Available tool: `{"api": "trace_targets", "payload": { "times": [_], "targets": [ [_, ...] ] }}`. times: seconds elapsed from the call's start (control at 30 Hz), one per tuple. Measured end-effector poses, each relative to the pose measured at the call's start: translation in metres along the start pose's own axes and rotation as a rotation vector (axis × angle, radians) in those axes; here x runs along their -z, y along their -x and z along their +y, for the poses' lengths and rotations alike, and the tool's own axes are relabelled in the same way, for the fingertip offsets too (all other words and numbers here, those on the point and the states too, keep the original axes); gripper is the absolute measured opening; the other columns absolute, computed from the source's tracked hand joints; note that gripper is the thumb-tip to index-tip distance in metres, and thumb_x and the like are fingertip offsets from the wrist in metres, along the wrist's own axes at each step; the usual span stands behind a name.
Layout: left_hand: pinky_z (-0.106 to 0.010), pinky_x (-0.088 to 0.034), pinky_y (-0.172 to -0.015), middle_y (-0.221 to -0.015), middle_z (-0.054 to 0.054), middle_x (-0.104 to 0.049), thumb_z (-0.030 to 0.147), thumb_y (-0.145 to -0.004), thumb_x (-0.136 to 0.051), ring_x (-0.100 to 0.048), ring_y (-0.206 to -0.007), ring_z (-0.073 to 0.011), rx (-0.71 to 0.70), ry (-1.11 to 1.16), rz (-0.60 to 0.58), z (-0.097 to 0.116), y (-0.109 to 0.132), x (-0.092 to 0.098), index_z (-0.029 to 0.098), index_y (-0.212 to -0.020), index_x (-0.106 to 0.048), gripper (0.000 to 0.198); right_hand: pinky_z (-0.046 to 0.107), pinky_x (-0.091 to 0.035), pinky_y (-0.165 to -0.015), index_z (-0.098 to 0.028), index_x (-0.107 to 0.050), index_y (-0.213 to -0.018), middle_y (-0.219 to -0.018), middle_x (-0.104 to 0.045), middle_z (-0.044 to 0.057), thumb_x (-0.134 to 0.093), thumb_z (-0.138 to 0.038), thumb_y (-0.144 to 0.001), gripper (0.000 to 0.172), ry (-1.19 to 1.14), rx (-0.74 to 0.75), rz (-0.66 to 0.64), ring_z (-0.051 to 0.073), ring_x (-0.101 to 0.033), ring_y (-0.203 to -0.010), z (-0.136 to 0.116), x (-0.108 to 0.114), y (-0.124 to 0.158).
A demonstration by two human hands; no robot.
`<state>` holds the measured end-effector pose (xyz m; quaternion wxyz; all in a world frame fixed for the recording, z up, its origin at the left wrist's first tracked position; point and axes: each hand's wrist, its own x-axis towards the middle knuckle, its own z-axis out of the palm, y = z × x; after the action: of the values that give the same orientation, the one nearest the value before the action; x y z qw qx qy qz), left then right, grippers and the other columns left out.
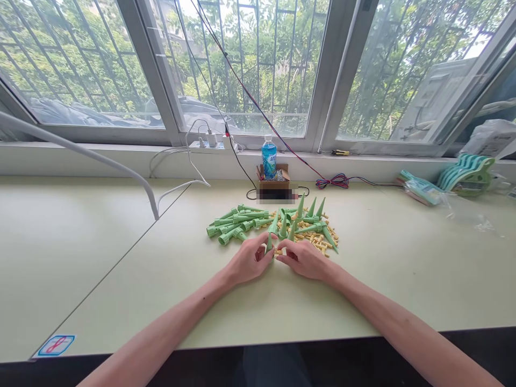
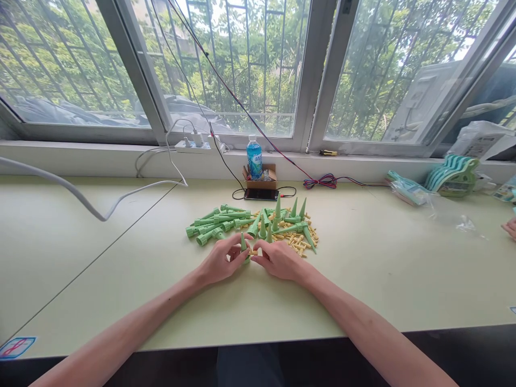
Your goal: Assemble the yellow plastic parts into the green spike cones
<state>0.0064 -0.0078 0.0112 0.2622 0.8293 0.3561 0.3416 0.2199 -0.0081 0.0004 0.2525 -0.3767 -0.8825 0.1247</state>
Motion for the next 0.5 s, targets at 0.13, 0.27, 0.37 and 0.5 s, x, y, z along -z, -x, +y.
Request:
{"api": "trace_targets", "payload": {
  "times": [0.13, 0.27, 0.37, 0.5],
  "targets": [
    [-0.020, -0.032, -0.047, -0.064, 0.005, -0.052, 0.025, -0.091, -0.051, -0.034, -0.046, -0.0071, -0.003, 0.001, -0.003, -0.0003, 0.0001, -0.0001, 0.020, -0.111, -0.054, 0.021, 0.023, -0.035, -0.059, -0.020, -0.056, -0.106, -0.066, -0.065, -0.002, -0.053, -0.030, -0.097, 0.013, 0.000, -0.008, -0.004, 0.015, -0.057, -0.057, 0.0003, -0.0006, 0.0007],
    [-0.020, -0.031, -0.048, -0.056, 0.008, -0.043, 0.026, -0.091, -0.050, -0.033, -0.045, -0.0077, -0.009, -0.007, -0.003, -0.0016, 0.0002, -0.0005, 0.020, -0.111, -0.053, 0.021, 0.024, -0.032, -0.058, -0.020, -0.056, -0.098, -0.063, -0.063, -0.001, -0.049, -0.031, -0.100, 0.013, 0.017, 0.017, -0.006, 0.015, -0.056, -0.056, 0.0017, -0.0005, 0.0001],
    [-0.019, -0.030, -0.048, -0.054, 0.010, -0.038, 0.025, -0.091, -0.050, -0.032, -0.046, -0.0082, -0.004, -0.012, -0.009, -0.0025, 0.0004, -0.0007, 0.020, -0.112, -0.053, 0.022, 0.024, -0.030, -0.056, -0.020, -0.057, -0.088, -0.060, -0.060, -0.001, -0.046, -0.031, -0.100, 0.020, 0.040, 0.026, -0.011, 0.015, -0.054, -0.053, 0.0027, -0.0005, -0.0008],
    [-0.019, -0.032, -0.048, -0.059, 0.008, -0.046, 0.024, -0.091, -0.050, -0.033, -0.046, -0.0074, -0.008, -0.008, -0.010, -0.0026, 0.0004, -0.0004, 0.019, -0.112, -0.053, 0.022, 0.024, -0.030, -0.055, -0.020, -0.058, -0.085, -0.060, -0.060, -0.001, -0.046, -0.031, -0.100, 0.022, 0.046, 0.022, -0.013, 0.014, -0.053, -0.052, 0.0024, -0.0009, -0.0010]
  ]
}}
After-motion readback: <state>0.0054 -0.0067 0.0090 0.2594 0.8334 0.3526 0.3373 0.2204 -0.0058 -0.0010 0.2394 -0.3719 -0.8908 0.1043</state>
